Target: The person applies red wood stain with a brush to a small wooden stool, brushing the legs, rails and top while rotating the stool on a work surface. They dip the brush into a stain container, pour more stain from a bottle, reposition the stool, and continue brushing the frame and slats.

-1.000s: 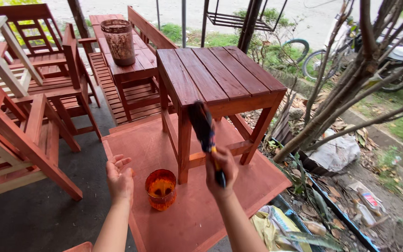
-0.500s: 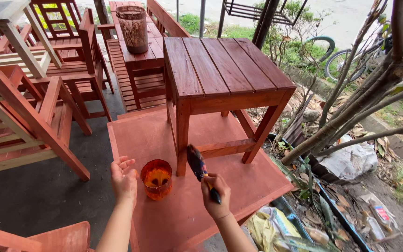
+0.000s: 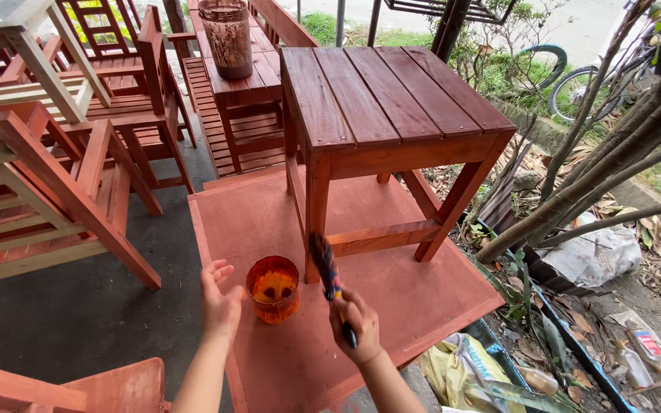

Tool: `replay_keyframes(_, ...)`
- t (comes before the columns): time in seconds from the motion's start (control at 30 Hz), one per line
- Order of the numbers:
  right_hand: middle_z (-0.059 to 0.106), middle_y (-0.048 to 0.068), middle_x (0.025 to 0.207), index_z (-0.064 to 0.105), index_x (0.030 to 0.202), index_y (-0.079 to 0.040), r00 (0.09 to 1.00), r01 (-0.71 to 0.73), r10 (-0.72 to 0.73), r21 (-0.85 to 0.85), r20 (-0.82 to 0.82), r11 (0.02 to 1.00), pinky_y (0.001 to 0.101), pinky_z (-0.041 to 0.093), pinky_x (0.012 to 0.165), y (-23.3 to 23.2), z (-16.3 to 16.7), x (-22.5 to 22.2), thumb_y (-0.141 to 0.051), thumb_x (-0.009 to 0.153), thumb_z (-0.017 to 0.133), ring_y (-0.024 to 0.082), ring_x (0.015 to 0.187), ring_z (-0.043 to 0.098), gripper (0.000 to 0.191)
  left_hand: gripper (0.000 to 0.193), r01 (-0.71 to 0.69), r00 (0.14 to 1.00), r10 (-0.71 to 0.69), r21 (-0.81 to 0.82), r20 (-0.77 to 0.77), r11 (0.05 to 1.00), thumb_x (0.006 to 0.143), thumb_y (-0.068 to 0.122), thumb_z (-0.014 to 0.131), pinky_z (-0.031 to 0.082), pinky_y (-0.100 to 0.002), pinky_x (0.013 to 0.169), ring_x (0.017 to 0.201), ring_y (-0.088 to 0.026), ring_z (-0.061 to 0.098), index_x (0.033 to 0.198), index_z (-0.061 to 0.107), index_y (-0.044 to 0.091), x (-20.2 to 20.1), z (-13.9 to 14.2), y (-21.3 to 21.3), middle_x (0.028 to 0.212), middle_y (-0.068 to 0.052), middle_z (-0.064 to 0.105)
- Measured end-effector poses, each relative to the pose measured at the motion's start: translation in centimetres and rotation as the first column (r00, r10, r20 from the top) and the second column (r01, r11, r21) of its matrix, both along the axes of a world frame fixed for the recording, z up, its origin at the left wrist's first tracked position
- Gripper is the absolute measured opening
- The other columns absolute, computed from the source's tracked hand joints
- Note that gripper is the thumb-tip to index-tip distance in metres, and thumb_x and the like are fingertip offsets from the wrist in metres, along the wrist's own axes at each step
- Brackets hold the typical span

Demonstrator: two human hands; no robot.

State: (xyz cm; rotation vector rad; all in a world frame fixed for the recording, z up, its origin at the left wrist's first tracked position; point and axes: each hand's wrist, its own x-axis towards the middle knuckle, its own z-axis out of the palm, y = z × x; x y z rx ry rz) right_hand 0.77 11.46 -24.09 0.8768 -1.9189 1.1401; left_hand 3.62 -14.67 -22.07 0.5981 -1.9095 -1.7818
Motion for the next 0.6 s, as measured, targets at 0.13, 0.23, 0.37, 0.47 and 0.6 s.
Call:
replay_keyframes(0.13,0.074,0.011,0.095,0.067,0.089,-0.011,0.918,-0.017,-0.078,0.236,0.389,0.972,0.0417,0.058,0.065,-0.8,-5.5,0.9,-0.004,0.085,0.077,0.034,0.076,0.072,0.013,0.068,0.004,1.000,-0.004,-0.022,0.027,1.000,0.074,-0.002,0.061,0.044,-0.042,0.107,0.140,-0.026,0.043,0.138,0.045,0.012,-0.2,-4.1,0.3,0.143,-0.012,0.049)
replay_keyframes(0.23,0.073,0.013,0.098,0.066,0.090,-0.009,0.960,0.083,-0.094,0.056,0.264,0.995,0.0394,0.058,0.064,-1.1,-3.3,1.3,-0.003,0.083,0.078,0.034,0.077,0.072,0.015,0.068,0.020,0.999,-0.020,-0.010,0.029,1.000,0.074,-0.002,0.061,0.047,-0.042,0.105,0.140,-0.026,0.043,0.138,0.045,0.012,-0.2,-5.5,-0.4,0.143,-0.012,0.049)
replay_keyframes(0.37,0.074,0.018,0.106,0.064,0.096,-0.007,0.997,0.063,-0.066,-0.100,-0.031,0.993,0.0349,0.060,0.069,-0.6,5.4,0.3,0.001,0.087,0.075,0.029,0.084,0.075,0.016,0.068,0.039,0.998,-0.035,0.081,-0.051,0.996,0.074,-0.005,0.058,0.049,-0.041,0.100,0.140,-0.028,0.041,0.138,0.044,0.012,0.1,-4.5,-2.1,0.141,-0.014,0.047)
replay_keyframes(0.47,0.073,0.020,0.111,0.062,0.101,-0.005,0.972,0.077,-0.118,-0.201,-0.201,0.977,0.0355,0.061,0.076,-1.0,10.3,-0.9,0.001,0.093,0.074,0.029,0.092,0.076,0.015,0.068,0.046,0.998,-0.040,0.101,-0.055,0.994,0.074,-0.005,0.056,0.050,-0.040,0.096,0.138,-0.027,0.041,0.139,0.043,0.013,0.0,-3.0,-2.3,0.141,-0.012,0.048)
replay_keyframes(0.6,0.072,0.020,0.111,0.060,0.103,-0.005,0.934,0.164,-0.202,-0.149,-0.293,0.975,0.0355,0.062,0.071,-2.5,9.4,-1.5,0.000,0.093,0.075,0.030,0.091,0.076,0.018,0.066,0.067,0.997,-0.068,0.037,0.026,0.997,0.080,-0.004,0.056,0.042,-0.037,0.103,0.142,-0.023,0.038,0.142,0.040,0.015,0.6,-2.0,-2.5,0.144,-0.010,0.047)
